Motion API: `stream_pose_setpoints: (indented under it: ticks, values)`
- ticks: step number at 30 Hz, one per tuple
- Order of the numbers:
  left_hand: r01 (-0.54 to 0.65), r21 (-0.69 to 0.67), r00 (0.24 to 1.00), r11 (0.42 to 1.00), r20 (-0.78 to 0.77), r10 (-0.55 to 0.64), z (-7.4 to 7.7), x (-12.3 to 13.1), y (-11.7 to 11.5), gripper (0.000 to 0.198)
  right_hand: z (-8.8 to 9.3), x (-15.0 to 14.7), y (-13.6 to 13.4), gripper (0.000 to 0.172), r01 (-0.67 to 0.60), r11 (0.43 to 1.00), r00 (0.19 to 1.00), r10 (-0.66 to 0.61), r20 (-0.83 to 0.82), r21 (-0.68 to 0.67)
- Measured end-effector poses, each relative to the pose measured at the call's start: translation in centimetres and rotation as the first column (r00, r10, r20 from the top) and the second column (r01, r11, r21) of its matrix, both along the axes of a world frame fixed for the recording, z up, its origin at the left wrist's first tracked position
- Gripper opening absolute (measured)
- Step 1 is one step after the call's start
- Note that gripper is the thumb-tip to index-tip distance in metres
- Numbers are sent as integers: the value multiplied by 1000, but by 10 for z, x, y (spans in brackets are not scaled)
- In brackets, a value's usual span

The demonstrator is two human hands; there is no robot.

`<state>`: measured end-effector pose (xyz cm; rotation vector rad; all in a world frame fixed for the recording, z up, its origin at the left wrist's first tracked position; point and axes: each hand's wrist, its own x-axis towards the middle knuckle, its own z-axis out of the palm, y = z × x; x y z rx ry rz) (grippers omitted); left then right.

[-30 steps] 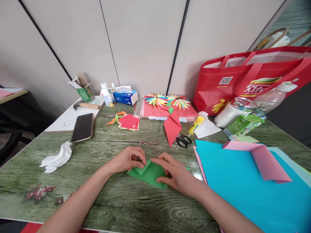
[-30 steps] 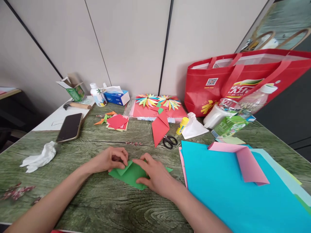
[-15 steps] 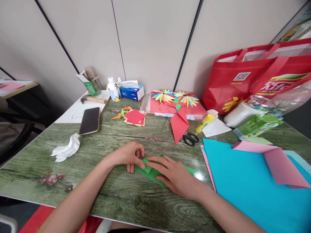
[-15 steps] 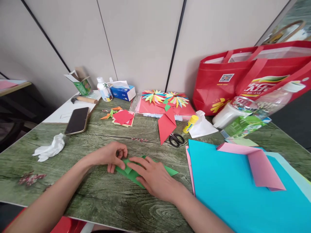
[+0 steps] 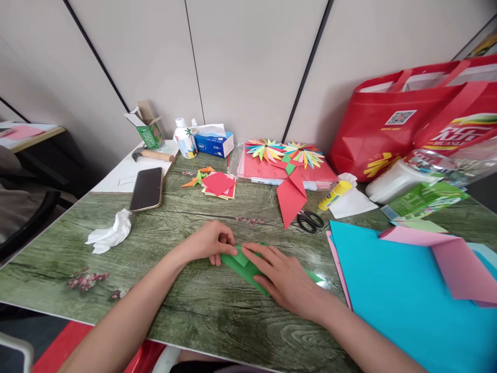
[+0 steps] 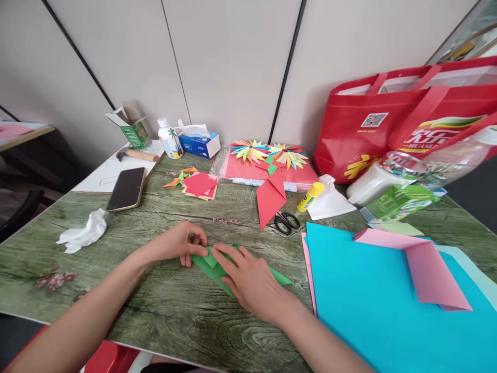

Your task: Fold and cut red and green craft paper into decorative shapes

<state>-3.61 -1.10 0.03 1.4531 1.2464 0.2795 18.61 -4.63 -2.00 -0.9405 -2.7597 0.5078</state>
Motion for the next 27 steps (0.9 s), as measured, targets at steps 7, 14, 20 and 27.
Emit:
stream_pose_setpoints:
  ticks: [7,14,20,27]
  values:
    - [6,55,999,998,31,-8,4,-1,1,25,3,-2,-1,38,36,999,999,-36,36,1]
    - [10,33,999,999,-36,-8,-5,-3,2,26,1,-2,0,55,-27,997,991,17,132,68]
    - [53,2,998,999,-23,-53,-2,-6,3,20,1,-2,-1,51,-32,994,990,18,138,101]
    - [13,-17,996,1000,-87,-14,1,-4,2,13,1,-2,-2,49,-35,995,991,22,133,95]
